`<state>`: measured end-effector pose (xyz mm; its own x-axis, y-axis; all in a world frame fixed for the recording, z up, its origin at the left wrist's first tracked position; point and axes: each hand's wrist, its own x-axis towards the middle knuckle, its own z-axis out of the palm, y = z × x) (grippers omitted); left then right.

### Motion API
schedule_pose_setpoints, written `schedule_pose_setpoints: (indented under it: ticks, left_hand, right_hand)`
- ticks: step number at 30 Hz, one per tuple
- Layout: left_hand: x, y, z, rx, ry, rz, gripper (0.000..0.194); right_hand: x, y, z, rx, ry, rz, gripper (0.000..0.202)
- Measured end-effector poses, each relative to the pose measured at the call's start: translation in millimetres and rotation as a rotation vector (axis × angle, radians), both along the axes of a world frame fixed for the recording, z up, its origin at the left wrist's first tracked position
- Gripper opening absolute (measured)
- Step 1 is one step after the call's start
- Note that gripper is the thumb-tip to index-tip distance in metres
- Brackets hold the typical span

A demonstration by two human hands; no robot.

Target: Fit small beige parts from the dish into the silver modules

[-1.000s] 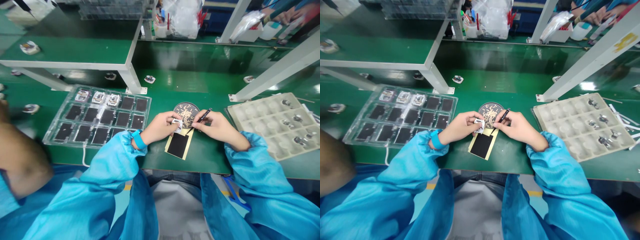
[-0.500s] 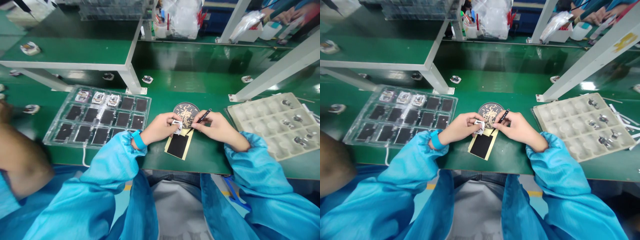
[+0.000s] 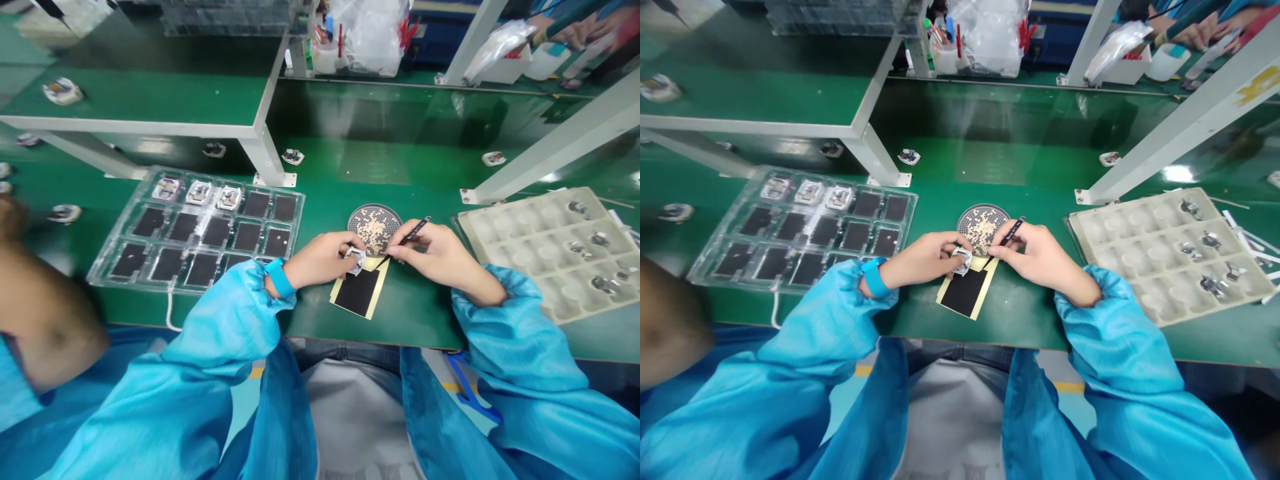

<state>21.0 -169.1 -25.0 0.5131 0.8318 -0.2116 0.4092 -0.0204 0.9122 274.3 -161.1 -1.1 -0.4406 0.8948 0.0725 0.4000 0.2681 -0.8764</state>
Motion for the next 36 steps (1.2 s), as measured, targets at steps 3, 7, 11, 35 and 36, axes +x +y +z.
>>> schedule_pose_setpoints:
  ticks: [3, 7, 11, 35, 36]
  left_hand:
    - [0, 1, -2.6, 0.008, -0.020, -0.009, 0.018]
    - [0, 1, -4.2, -0.002, -0.050, 0.005, 0.018]
    - [0, 1, -3.5, -0.033, -0.073, 0.025, 0.020]
    - [0, 1, -3.2, -0.067, -0.092, 0.045, 0.020]
    - [0, 1, -3.0, -0.071, -0.100, 0.044, 0.020]
  right_hand:
    - [1, -2, 4.4, -0.022, 0.052, -0.003, 0.024]
    - [-1, -8, 6.4, 0.045, 0.158, -0.038, 0.019]
    - [-8, -14, 3.3, 0.225, 0.149, -0.094, 0.013]
    - [-13, -13, -3.7, 0.360, 0.065, 0.032, 0.012]
    - [-13, -13, -3.7, 0.364, 0.066, 0.032, 0.012]
